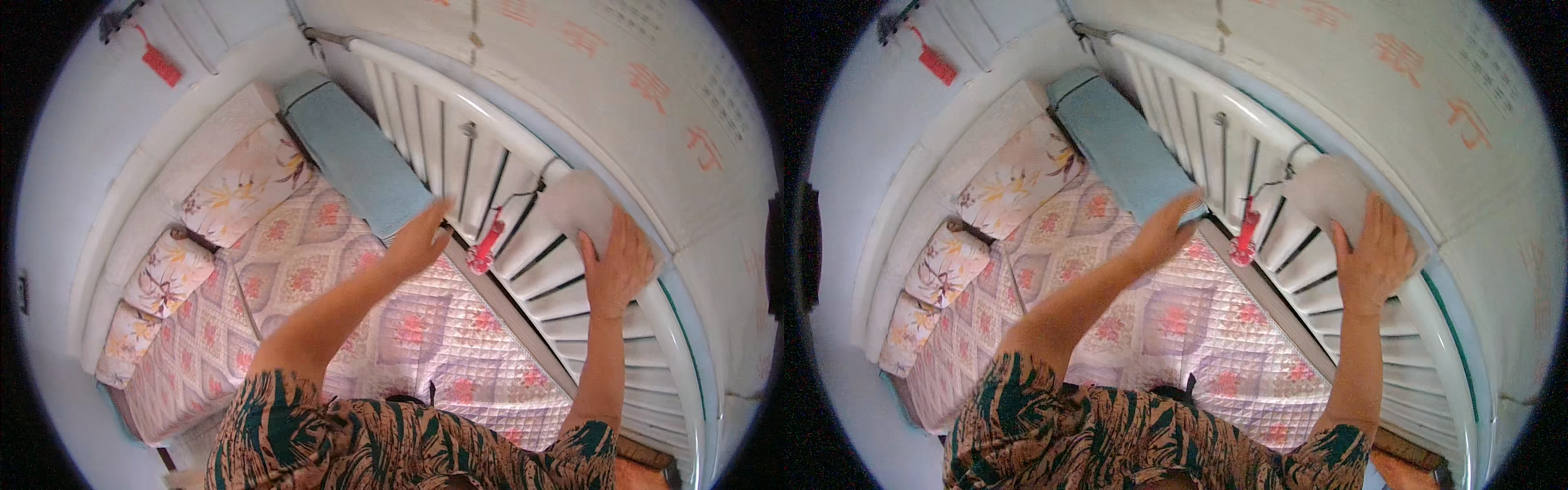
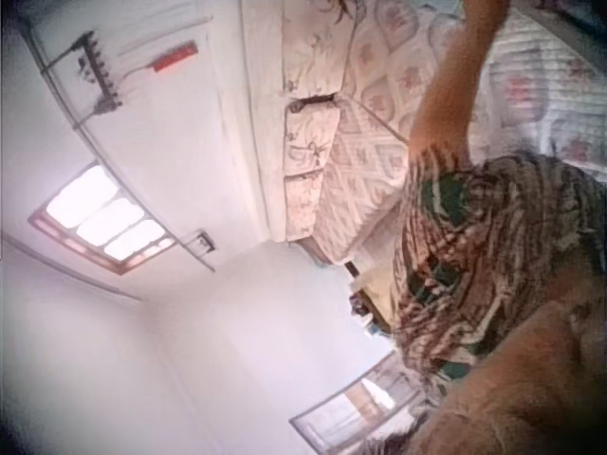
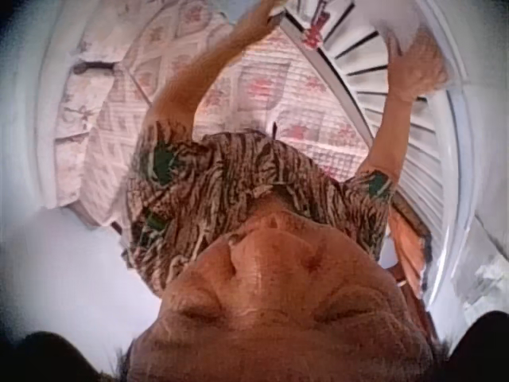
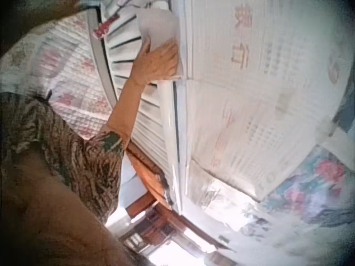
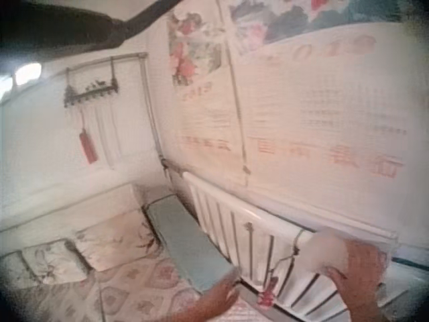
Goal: The person wipes a radiator with a cloth and then wipes the glass top and wooden edges of a table.
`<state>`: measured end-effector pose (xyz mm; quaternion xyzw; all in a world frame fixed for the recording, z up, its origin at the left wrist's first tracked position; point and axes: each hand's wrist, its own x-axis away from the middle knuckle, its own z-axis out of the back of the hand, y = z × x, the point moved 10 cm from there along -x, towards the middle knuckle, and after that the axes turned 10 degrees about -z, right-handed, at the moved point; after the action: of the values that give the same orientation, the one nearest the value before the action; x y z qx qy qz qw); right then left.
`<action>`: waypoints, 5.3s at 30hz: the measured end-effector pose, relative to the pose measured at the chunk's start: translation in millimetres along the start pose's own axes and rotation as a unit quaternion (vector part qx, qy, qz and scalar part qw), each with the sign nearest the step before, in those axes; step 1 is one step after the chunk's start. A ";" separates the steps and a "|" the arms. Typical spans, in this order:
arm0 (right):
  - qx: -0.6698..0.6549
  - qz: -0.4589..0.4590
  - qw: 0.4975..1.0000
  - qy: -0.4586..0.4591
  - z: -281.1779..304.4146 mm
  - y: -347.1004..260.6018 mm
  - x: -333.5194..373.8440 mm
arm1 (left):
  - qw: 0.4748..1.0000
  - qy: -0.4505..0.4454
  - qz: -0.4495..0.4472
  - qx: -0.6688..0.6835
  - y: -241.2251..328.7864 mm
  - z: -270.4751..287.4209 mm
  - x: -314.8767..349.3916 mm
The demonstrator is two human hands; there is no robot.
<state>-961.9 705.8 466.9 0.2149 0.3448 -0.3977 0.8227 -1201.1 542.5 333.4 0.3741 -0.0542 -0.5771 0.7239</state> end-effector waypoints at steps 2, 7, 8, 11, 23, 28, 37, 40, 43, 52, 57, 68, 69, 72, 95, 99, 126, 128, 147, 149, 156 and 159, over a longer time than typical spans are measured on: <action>0.045 0.003 0.999 0.003 1.5 -1.7 -1.7 | 0.994 -0.076 0.082 -0.017 -38.0 -10.3 120.5; 0.083 0.019 0.996 -0.025 -10.6 -14.2 2.8 | 0.859 -0.149 0.489 -0.024 -122.4 52.2 533.7; 0.075 0.027 0.996 -0.025 -12.6 -14.2 1.3 | 0.830 -0.155 0.534 -0.046 -126.9 66.7 609.6; 0.054 0.051 0.997 0.023 -4.5 -21.5 9.7 | 0.708 -0.219 0.668 -0.070 -69.7 125.1 680.0; 0.170 -0.261 0.867 -0.389 17.8 75.9 240.3 | 0.808 -0.072 0.545 -0.211 -250.1 359.4 662.1; -0.030 -0.389 0.756 -0.526 47.6 103.4 460.2 | 0.876 -0.124 0.460 -0.078 -295.2 291.7 613.6; -0.303 -0.494 0.605 -0.546 130.7 -136.1 490.0 | 0.800 -0.560 0.174 -0.125 -264.1 145.8 834.1; -0.248 -0.391 0.686 -0.561 119.3 -157.8 450.1 | 0.833 -0.375 0.406 0.026 -251.7 166.8 832.1; -0.273 -0.373 0.694 -0.552 103.8 -192.7 423.0 | 0.840 -0.313 0.442 0.040 -230.3 186.0 835.0; -0.321 -0.339 0.634 -0.616 81.7 -240.7 480.0 | 0.788 -0.135 0.590 0.111 -166.4 197.1 878.2; -0.285 -0.312 0.595 -0.683 154.1 -238.9 554.6 | 0.753 -0.213 0.587 0.207 -76.6 173.0 901.6; -0.399 -0.533 0.424 -0.614 166.0 -149.7 611.1 | 0.800 -0.126 0.577 0.100 -44.2 149.1 974.9; -0.430 -0.553 0.392 -0.596 164.1 -159.7 607.1 | 0.812 -0.123 0.564 0.089 -45.8 151.8 972.2; -0.459 -0.526 0.373 -0.611 165.3 -195.8 594.2 | 0.818 -0.093 0.563 0.077 -44.2 163.9 958.8; -0.366 -0.141 0.528 -0.753 219.0 -540.9 473.5 | 0.730 0.112 0.666 0.102 11.8 165.6 1127.7; -0.282 0.089 0.563 -0.772 245.5 -625.9 493.9 | 0.590 0.314 0.720 0.190 49.7 148.3 1153.6; -0.107 0.865 0.231 -0.432 628.5 -949.9 874.7 | 0.070 0.706 0.625 0.325 139.7 -80.3 1041.3; -0.187 0.881 0.197 -0.387 665.0 -941.1 881.4 | 0.210 0.608 0.708 0.291 152.9 -72.9 1045.2; 0.295 0.895 0.106 -0.319 580.0 -992.4 996.6 | -0.187 0.764 0.461 0.412 128.3 69.8 1203.5; 0.252 0.935 0.101 -0.227 590.3 -1005.8 1016.5 | -0.140 0.786 0.469 0.378 115.0 89.0 1214.0; 0.257 0.951 -0.003 -0.169 652.9 -935.9 1090.5 | -0.027 0.646 0.653 0.394 141.5 106.7 1191.4; 0.143 0.959 -0.092 -0.228 735.1 -874.3 1108.2 | -0.109 0.648 0.629 0.415 136.0 94.6 1149.7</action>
<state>-878.1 -833.6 71.8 -0.3381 0.4825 -0.7265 -0.3538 -764.1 -502.8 77.0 -0.5993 -0.0004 -0.7835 -0.1642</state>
